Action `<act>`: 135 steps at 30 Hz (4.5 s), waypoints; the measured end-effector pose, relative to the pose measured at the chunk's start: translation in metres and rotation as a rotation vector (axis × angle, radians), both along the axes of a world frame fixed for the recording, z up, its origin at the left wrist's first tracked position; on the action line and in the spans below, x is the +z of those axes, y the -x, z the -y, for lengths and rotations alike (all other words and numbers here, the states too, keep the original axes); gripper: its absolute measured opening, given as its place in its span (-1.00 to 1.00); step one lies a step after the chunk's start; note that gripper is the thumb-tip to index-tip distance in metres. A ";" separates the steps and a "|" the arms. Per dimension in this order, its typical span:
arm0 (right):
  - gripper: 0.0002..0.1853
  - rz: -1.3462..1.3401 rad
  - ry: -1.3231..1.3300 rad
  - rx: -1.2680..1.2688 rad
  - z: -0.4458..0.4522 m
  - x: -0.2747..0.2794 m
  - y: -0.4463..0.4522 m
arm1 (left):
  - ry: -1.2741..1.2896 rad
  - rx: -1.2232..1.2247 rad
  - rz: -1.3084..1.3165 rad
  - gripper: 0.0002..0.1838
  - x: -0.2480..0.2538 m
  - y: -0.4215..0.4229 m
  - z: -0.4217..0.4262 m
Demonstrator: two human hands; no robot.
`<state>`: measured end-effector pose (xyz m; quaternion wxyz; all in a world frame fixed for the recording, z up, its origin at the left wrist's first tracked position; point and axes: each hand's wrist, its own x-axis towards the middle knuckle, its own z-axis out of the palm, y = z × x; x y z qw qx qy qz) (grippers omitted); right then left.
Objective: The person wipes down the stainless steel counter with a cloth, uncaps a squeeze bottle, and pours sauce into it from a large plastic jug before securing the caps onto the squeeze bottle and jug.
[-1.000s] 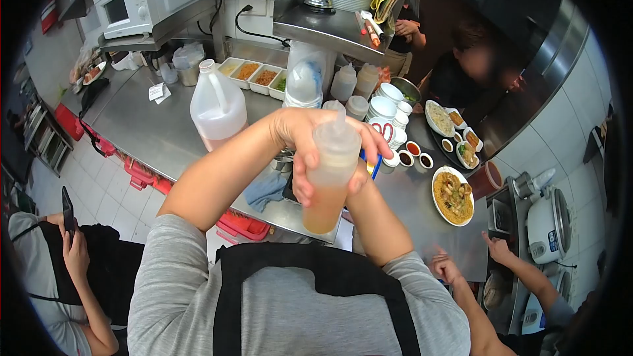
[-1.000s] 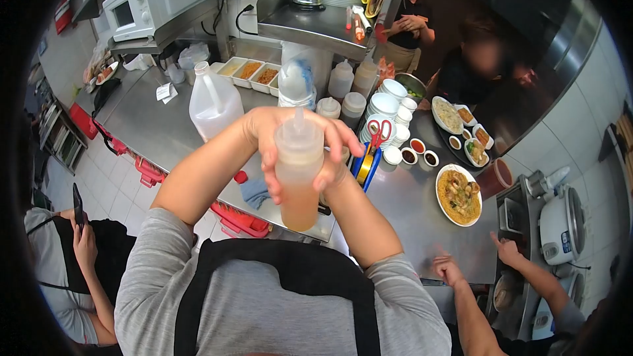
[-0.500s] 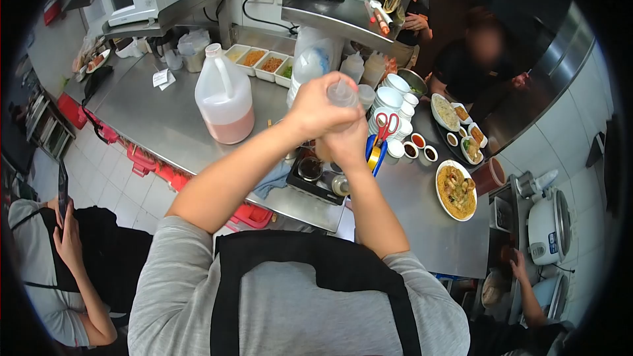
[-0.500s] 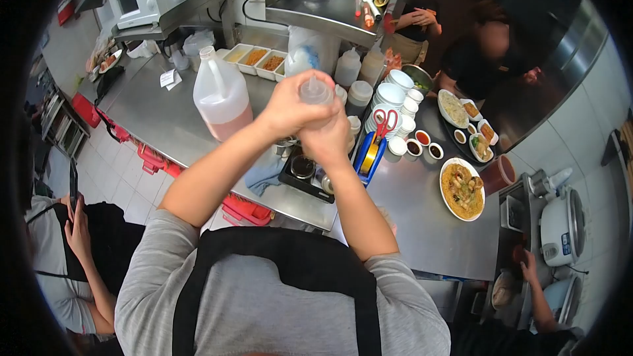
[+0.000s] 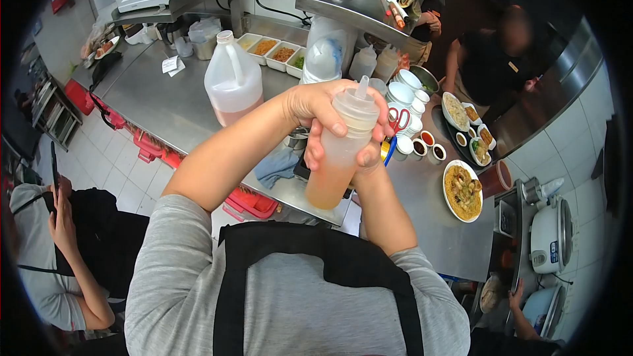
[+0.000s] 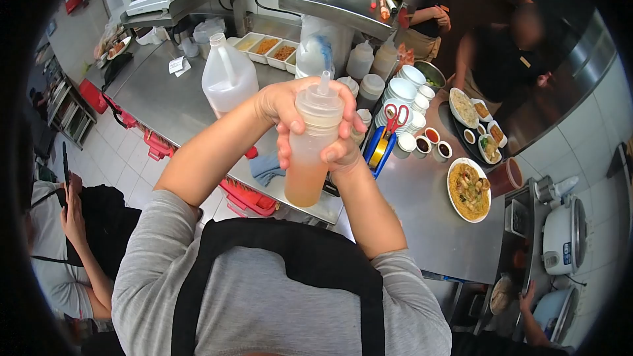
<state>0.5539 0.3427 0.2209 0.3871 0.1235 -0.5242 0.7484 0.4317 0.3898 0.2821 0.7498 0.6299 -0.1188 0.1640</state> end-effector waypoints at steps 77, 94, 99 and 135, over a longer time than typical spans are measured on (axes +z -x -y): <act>-0.29 1.854 -0.976 -1.331 -0.153 0.128 0.188 | 0.680 1.516 0.062 -0.38 -0.183 0.285 0.095; -0.23 1.884 -0.978 -1.321 -0.152 0.134 0.188 | 0.691 1.524 0.060 -0.36 -0.182 0.285 0.097; -0.21 1.908 -0.976 -1.300 -0.146 0.138 0.191 | 0.700 1.522 0.063 -0.36 -0.180 0.284 0.098; -0.14 1.931 -1.040 -1.322 -0.147 0.150 0.190 | 0.691 1.519 0.083 -0.39 -0.175 0.285 0.105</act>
